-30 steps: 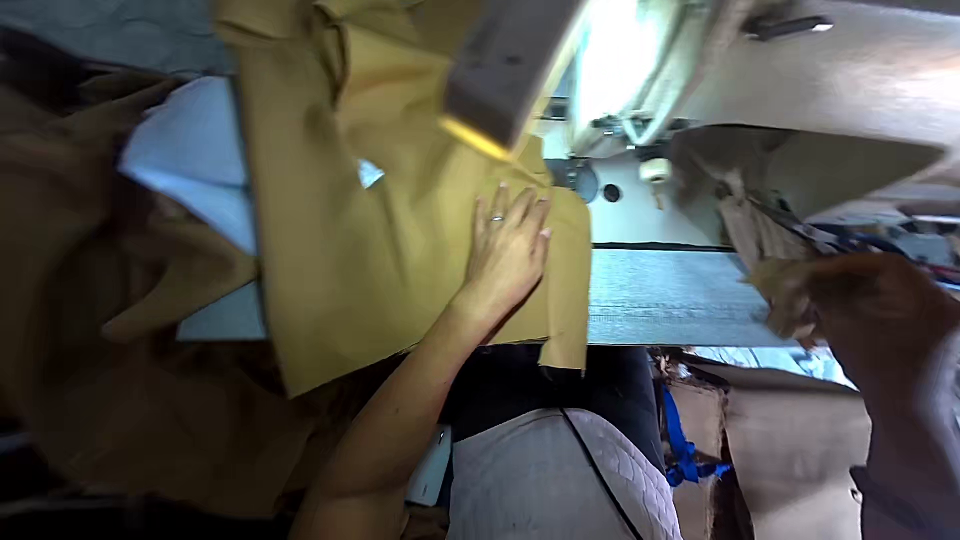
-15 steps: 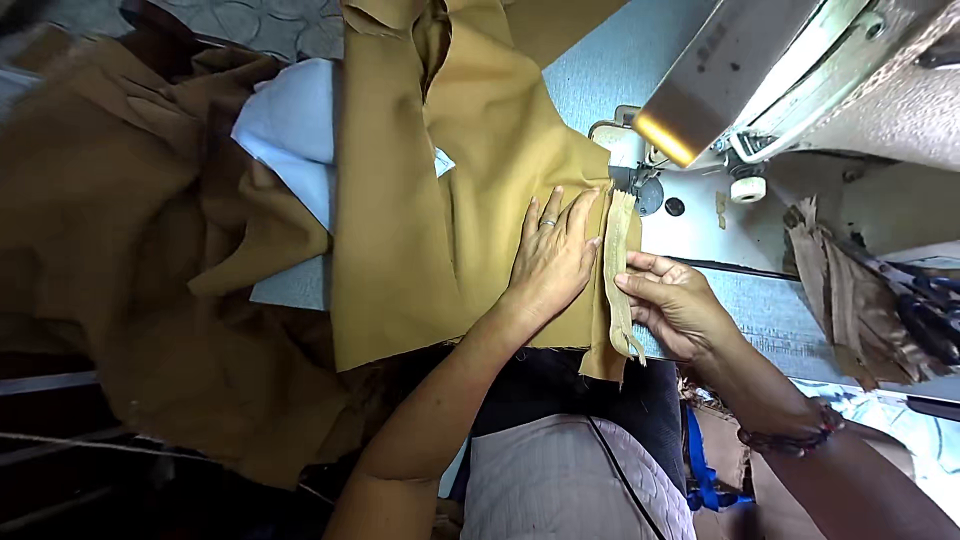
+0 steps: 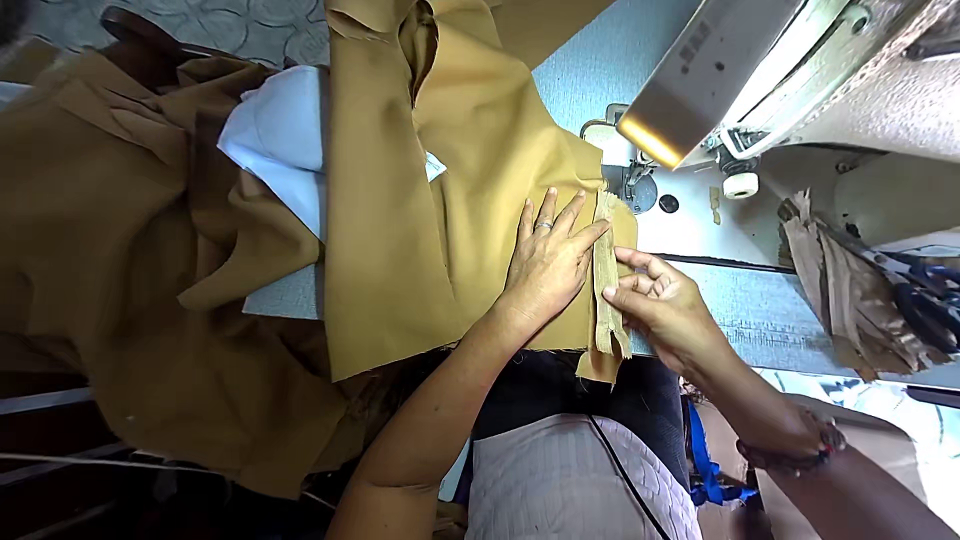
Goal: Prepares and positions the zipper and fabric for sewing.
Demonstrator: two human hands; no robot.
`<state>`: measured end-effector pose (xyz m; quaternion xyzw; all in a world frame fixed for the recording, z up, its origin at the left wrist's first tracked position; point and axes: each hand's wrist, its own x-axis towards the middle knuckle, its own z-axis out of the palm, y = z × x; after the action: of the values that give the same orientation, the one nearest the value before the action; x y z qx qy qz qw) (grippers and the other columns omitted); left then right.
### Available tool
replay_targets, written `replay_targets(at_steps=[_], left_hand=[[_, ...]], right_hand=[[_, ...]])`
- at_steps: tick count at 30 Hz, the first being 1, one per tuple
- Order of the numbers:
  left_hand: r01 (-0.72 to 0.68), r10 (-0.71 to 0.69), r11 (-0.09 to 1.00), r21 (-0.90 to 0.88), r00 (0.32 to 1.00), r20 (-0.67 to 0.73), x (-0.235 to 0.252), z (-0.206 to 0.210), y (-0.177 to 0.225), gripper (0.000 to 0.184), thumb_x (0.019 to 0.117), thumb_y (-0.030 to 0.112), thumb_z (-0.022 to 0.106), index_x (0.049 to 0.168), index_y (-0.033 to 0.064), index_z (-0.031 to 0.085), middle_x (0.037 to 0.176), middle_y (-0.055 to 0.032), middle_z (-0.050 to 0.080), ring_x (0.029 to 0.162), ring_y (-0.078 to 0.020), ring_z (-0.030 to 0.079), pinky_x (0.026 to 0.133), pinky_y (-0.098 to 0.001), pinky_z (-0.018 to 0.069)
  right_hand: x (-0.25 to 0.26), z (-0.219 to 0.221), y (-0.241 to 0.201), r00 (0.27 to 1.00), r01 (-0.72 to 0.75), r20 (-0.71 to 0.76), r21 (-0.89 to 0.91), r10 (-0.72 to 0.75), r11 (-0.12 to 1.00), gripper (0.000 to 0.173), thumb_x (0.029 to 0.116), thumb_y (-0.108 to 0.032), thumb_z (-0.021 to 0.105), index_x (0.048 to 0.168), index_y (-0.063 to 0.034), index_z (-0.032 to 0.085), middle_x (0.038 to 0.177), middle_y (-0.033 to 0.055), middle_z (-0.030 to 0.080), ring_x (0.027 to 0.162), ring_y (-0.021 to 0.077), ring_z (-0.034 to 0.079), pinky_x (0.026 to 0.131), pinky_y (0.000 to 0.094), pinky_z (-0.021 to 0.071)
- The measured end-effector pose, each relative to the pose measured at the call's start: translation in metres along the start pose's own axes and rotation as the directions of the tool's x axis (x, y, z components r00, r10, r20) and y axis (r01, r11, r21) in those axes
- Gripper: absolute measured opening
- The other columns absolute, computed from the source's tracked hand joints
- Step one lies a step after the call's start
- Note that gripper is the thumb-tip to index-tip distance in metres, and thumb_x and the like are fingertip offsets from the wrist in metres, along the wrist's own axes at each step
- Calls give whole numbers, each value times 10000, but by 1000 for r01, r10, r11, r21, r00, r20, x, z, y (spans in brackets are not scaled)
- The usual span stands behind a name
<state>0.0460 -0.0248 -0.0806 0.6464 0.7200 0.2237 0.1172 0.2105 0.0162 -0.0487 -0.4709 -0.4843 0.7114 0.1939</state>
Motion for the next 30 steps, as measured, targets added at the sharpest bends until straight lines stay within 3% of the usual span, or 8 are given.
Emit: replay_targets(at_steps=[3, 10, 15, 18, 21, 24, 28, 30], left_hand=[[10, -10, 1000, 9, 1000, 16, 1, -2, 1, 417, 1062, 153, 473, 1435, 268, 618, 1613, -141, 412, 1527, -454, 258, 1206, -698, 90], [60, -63, 997, 52, 997, 49, 10, 3, 3, 443, 1085, 200, 398, 1479, 316, 565, 1642, -122, 367, 1543, -436, 223, 1216, -674, 75], [112, -114, 989, 92, 993, 16, 16, 8, 12, 446, 1092, 213, 379, 1495, 305, 546, 1643, -112, 367, 1547, -424, 222, 1217, -671, 70], [130, -131, 985, 113, 991, 8, 18, 11, 17, 461, 1087, 206, 374, 1512, 302, 525, 1651, -116, 352, 1547, -429, 215, 1213, -677, 67], [125, -127, 987, 100, 992, 13, 19, 10, 16, 456, 1090, 202, 375, 1506, 299, 533, 1645, -121, 362, 1545, -432, 221, 1211, -677, 70], [122, -124, 990, 76, 992, 21, 19, 9, 14, 453, 1084, 193, 391, 1496, 306, 544, 1643, -110, 368, 1546, -423, 225, 1217, -668, 65], [113, -113, 992, 64, 994, -2, 18, 10, 12, 447, 1083, 202, 396, 1479, 321, 564, 1635, -93, 388, 1545, -412, 237, 1217, -665, 67], [114, -113, 992, 55, 993, -16, 18, 11, 12, 446, 1081, 191, 396, 1466, 321, 579, 1626, -98, 403, 1541, -414, 249, 1218, -661, 71]], right_hand=[[-15, -9, 12, 995, 90, 47, -129, -85, 988, 663, 856, 87, 709, 1456, -78, 480, 805, 54, 692, 634, 108, 678, 622, 247, 598], [-19, -30, 14, 971, 237, 117, -415, -207, 878, 542, 920, -16, 709, 1419, -112, 520, 776, 12, 688, 543, 50, 625, 516, 201, 550], [-22, -42, 7, 947, 313, 111, -526, -301, 791, 503, 955, -40, 670, 1428, -92, 507, 823, 19, 673, 573, 50, 632, 552, 205, 562], [-25, -37, 6, 936, 334, 39, -424, -351, 842, 548, 949, -32, 632, 1462, -92, 450, 886, -19, 667, 639, 24, 630, 586, 175, 548], [-25, -27, 18, 956, 285, 2, -248, -293, 926, 561, 993, -53, 577, 1511, -111, 369, 900, -18, 657, 661, 50, 649, 619, 215, 577], [-26, -31, 22, 949, 301, 16, -344, -315, 889, 607, 986, -56, 608, 1525, -83, 331, 890, -25, 659, 614, 23, 638, 560, 177, 558], [-28, -33, 19, 948, 295, 34, -461, -315, 837, 612, 924, -16, 676, 1482, -103, 441, 863, -21, 689, 578, -2, 612, 492, 136, 498], [-29, -32, 21, 940, 318, 54, -505, -338, 802, 604, 921, -13, 676, 1477, -109, 460, 874, -19, 699, 619, -5, 631, 531, 135, 512]])
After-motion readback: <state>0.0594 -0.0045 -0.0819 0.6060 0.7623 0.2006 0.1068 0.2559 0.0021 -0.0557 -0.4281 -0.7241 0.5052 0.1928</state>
